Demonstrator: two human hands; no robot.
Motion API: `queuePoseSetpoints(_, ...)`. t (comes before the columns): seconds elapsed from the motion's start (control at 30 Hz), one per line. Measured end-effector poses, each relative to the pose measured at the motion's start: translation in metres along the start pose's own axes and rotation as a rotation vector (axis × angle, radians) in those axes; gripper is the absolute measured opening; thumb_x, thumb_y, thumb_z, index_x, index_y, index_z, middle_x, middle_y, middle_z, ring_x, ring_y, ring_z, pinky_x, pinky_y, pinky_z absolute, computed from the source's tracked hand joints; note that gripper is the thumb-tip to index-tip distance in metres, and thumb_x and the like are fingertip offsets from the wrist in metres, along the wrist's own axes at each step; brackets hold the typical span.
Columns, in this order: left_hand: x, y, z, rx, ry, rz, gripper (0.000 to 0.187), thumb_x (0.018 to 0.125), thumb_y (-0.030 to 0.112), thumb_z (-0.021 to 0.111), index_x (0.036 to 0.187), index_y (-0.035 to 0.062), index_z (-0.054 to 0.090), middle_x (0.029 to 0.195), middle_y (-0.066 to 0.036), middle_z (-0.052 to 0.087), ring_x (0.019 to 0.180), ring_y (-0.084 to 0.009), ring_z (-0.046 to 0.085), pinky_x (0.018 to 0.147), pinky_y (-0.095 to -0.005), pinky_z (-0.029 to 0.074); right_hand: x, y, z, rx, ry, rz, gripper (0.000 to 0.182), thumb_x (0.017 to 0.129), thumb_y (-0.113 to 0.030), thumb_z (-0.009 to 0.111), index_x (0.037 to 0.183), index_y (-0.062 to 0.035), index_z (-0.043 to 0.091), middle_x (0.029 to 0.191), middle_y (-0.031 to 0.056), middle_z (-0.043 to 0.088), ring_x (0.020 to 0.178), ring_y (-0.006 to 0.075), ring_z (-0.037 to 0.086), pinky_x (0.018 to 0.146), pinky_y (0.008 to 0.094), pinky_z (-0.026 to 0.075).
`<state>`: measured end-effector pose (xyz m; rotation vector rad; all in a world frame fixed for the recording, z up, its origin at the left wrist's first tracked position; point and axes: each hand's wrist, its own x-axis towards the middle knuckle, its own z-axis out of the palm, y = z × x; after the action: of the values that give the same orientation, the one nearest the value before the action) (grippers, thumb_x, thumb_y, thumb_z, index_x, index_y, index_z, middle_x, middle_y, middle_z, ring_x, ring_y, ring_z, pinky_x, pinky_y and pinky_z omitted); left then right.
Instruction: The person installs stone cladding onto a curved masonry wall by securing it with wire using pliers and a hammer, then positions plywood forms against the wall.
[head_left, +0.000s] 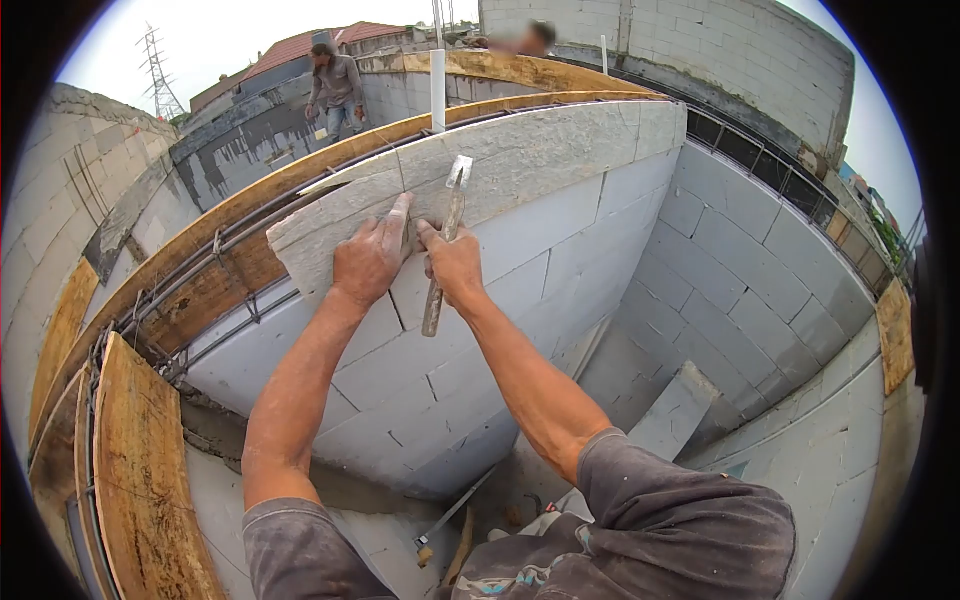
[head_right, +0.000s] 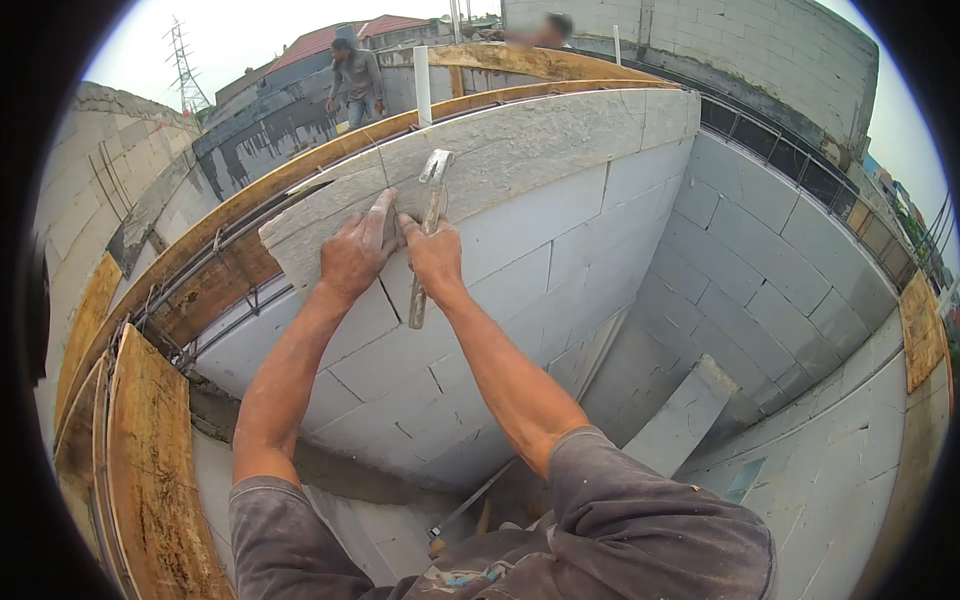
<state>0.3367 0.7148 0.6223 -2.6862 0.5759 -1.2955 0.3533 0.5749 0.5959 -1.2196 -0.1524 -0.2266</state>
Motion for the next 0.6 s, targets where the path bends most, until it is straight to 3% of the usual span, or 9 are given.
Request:
queuePoseSetpoints(0.1, -0.001, -0.002, 0.005, -0.056, 0.079, 0.017, 0.077, 0.077, 0.04, 0.078, 0.144, 0.0155, 0.048, 0.083, -0.007, 0.067, 0.074, -0.0213, 0.069, 0.057, -0.037, 0.059, -0.007, -0.004, -0.029, -0.194, -0.047, -0.094, 0.023, 0.093, -0.018, 0.069, 0.104, 0.0023, 0.064, 0.07, 0.0028, 0.06, 0.047, 0.0075, 0.048, 0.042, 0.025, 0.038)
queuePoseSetpoints(0.17, -0.001, -0.005, 0.008, -0.062, 0.045, 0.017, 0.079, 0.078, 0.034, 0.078, 0.147, 0.0146, 0.044, 0.09, -0.004, 0.071, 0.081, -0.021, 0.068, 0.059, -0.0359, 0.06, -0.002, 0.006, -0.041, -0.321, -0.045, -0.281, 0.021, 0.092, -0.017, 0.069, 0.102, 0.0012, 0.065, 0.069, 0.0017, 0.06, 0.049, 0.0074, 0.05, 0.044, 0.0253, 0.039)
queuePoseSetpoints(0.2, -0.002, -0.005, 0.009, -0.068, 0.025, 0.02, 0.081, 0.078, 0.031, 0.078, 0.148, 0.0141, 0.041, 0.093, -0.003, 0.072, 0.085, -0.0208, 0.068, 0.06, -0.0353, 0.06, 0.001, -0.002, -0.042, -0.426, -0.039, -0.363, 0.018, 0.088, -0.011, 0.071, 0.102, -0.0014, 0.067, 0.077, 0.0041, 0.063, 0.063, 0.0131, 0.06, 0.054, 0.0287, 0.047)
queuePoseSetpoints(0.3, -0.003, -0.005, 0.009, -0.035, -0.017, -0.022, 0.074, 0.08, 0.037, 0.076, 0.145, 0.0177, 0.045, 0.097, -0.007, 0.07, 0.079, -0.0229, 0.07, 0.06, -0.0387, 0.06, 0.032, -0.005, -0.04, -0.641, -0.105, -0.995, 0.02, 0.082, -0.005, 0.071, 0.102, -0.005, 0.069, 0.092, 0.0071, 0.063, 0.081, 0.0211, 0.064, 0.066, 0.0339, 0.051)
queuePoseSetpoints(0.33, -0.004, -0.006, 0.013, -0.054, -0.023, -0.024, 0.072, 0.082, 0.032, 0.074, 0.146, 0.017, 0.045, 0.093, -0.006, 0.07, 0.08, -0.0224, 0.069, 0.059, -0.0382, 0.06, 0.033, -0.007, -0.039, -0.686, -0.172, -0.919, 0.026, 0.077, -0.001, 0.072, 0.102, -0.0087, 0.069, 0.102, 0.0085, 0.06, 0.093, 0.0287, 0.063, 0.073, 0.0378, 0.053)
queuePoseSetpoints(0.4, -0.004, -0.011, 0.017, -0.087, -0.031, -0.027, 0.068, 0.084, 0.024, 0.072, 0.146, 0.0155, 0.045, 0.085, -0.004, 0.07, 0.08, -0.0213, 0.069, 0.059, -0.0371, 0.061, 0.037, -0.004, -0.038, -0.779, -0.2, -0.988, 0.027, 0.075, 0.0, 0.073, 0.1, -0.0107, 0.068, 0.101, 0.0074, 0.059, 0.09, 0.0285, 0.063, 0.071, 0.0389, 0.054)
queuePoseSetpoints(0.6, -0.001, -0.008, 0.013, -0.09, 0.038, 0.0, 0.065, 0.086, 0.021, 0.069, 0.146, 0.0176, 0.046, 0.08, -0.008, 0.067, 0.07, -0.0231, 0.069, 0.057, -0.0381, 0.061, 0.048, 0.01, -0.047, -0.728, -0.226, -1.117, 0.036, 0.072, 0.003, 0.075, 0.101, -0.0156, 0.067, 0.098, 0.005, 0.057, 0.086, 0.0277, 0.065, 0.066, 0.0408, 0.056)
